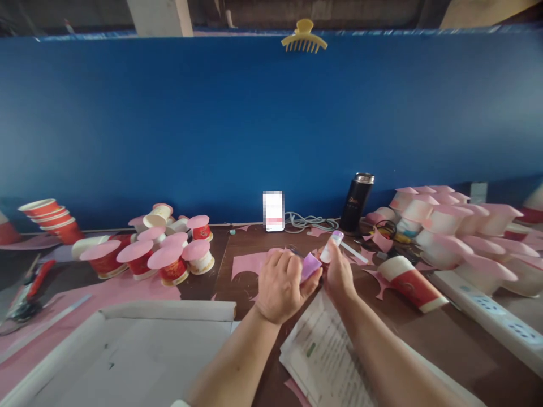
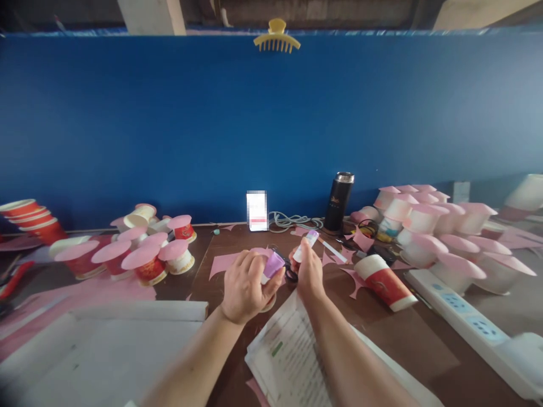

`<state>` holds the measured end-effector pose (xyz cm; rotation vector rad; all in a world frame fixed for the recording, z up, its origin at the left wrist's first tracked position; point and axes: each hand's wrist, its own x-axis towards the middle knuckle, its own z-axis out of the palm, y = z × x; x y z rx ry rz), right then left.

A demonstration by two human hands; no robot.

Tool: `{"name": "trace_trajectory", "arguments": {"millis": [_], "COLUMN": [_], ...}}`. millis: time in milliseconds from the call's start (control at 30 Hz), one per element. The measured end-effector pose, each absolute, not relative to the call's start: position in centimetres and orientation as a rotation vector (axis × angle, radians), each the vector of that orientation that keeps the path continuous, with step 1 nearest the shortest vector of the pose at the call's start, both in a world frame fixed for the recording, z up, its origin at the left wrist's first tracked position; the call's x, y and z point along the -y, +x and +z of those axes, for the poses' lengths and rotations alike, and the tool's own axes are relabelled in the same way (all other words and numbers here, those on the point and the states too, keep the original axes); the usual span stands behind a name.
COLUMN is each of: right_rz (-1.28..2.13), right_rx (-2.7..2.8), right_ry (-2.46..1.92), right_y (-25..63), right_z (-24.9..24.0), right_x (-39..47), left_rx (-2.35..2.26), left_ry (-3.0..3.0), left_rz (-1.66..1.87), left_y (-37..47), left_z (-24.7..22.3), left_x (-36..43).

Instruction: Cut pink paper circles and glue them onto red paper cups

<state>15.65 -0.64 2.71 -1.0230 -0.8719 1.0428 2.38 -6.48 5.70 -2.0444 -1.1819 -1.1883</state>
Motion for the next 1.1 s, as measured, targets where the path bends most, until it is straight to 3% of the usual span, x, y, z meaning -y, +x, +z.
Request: {"name": "trace_trajectory", "arguments": {"millis": [400, 767, 1100], "right_rz": [1.103, 1.158, 1.147], "right_rx": [0.903, 0.983, 1.035], "right_ry": [-1.125, -1.092, -1.147], "right_y": [15.3, 15.4, 15.7], "right_z": [3.2, 1.3, 1.0], "right_x": [1.7, 0.7, 0.5], "left_rx": [1.254, 1.731, 2.256], "left_ry": [-2.117, -1.638, -1.874], "left_rz": [-1.270, -1.665, -0.942], "left_y": [1.8, -2.3, -4.6], "left_z": [5.0, 4.1, 2.8], "left_x": [5.6, 2.7, 1.5]}}
